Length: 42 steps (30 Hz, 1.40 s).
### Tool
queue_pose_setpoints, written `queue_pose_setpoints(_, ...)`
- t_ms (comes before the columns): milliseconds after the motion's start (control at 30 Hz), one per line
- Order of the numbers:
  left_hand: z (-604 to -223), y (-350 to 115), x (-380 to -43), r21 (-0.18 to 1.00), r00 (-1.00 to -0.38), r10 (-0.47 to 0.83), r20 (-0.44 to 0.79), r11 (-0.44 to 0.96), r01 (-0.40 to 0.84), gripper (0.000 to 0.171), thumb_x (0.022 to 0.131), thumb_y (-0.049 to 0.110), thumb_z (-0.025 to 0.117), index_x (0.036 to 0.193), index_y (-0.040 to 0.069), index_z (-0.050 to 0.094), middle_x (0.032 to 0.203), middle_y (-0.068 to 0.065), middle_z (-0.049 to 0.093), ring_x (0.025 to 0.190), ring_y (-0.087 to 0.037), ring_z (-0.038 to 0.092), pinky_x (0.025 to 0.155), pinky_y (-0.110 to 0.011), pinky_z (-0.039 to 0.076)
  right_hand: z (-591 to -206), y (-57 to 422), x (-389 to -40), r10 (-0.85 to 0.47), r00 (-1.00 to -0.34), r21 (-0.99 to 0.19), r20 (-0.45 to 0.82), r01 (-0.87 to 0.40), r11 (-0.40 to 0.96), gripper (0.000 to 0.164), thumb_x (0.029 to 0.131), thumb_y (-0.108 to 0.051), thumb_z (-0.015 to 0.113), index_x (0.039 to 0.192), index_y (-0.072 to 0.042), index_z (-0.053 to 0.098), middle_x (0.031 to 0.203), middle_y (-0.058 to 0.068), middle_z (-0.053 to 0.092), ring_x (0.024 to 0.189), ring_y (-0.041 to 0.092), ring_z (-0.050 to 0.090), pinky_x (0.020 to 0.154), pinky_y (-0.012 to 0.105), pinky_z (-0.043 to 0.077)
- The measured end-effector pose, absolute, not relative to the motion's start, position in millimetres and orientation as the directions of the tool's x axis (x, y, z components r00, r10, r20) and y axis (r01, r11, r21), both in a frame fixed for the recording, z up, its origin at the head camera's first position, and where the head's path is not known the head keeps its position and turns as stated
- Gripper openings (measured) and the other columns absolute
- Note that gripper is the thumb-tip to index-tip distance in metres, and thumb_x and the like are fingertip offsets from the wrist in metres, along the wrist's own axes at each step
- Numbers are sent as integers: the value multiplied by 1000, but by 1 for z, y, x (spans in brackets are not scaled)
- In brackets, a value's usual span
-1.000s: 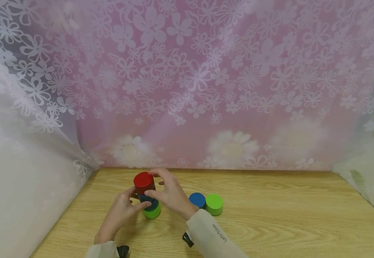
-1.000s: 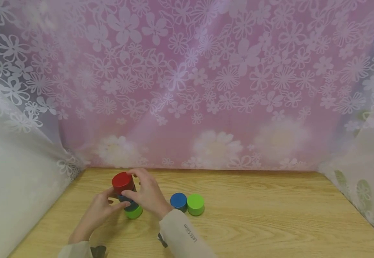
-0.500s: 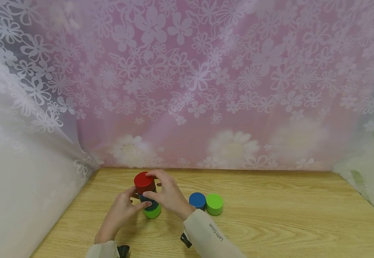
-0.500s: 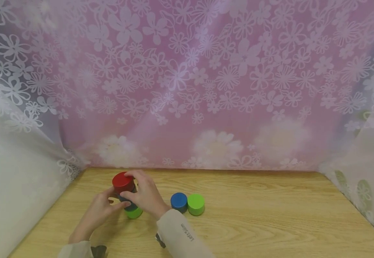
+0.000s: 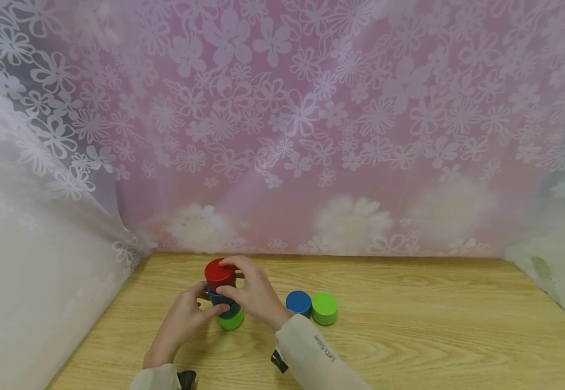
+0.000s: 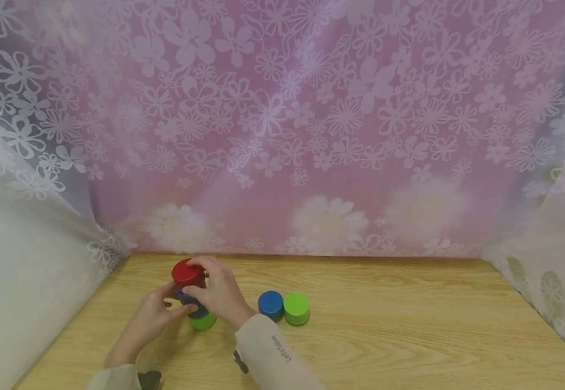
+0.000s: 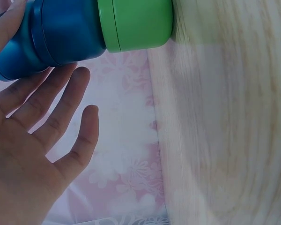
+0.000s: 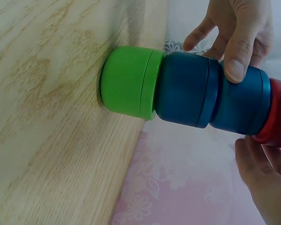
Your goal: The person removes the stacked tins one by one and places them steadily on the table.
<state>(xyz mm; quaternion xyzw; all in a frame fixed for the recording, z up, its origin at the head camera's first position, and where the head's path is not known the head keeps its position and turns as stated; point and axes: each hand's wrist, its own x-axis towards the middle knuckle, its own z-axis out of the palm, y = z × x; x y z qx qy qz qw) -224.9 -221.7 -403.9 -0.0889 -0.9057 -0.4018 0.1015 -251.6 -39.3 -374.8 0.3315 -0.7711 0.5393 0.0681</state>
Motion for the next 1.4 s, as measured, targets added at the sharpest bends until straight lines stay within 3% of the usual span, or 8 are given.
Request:
queue_pose_setpoints(567,-403,-222,-225,710,-976,51,212,678,190,53,85,29,85,124,-1,67,99,-3,71,98,-24,66,88,-51,54,-371,-19,-252,-391,-780,-793,489,-584,172,45,86,4,79,128,0,62,131,12,61,113,28,62,92,33,54)
queue_pose_setpoints(1200,-405,-222,-226,706,-975,42,220,682,189,54,84,28,86,125,-2,66,101,-6,71,99,-25,67,86,-49,56,-378,3,-250,-381,-780,-796,496,-584,159,44,86,5,78,127,-1,63,131,13,60,116,32,60,93,42,55)
queue_pose_setpoints(1400,-404,-220,-225,704,-975,40,220,685,187,52,84,28,86,123,-1,67,99,-4,71,98,-25,67,86,-49,55,-380,9,-248,-383,-771,-781,509,-600,172,44,85,6,79,126,0,63,129,13,61,115,30,61,92,39,55)
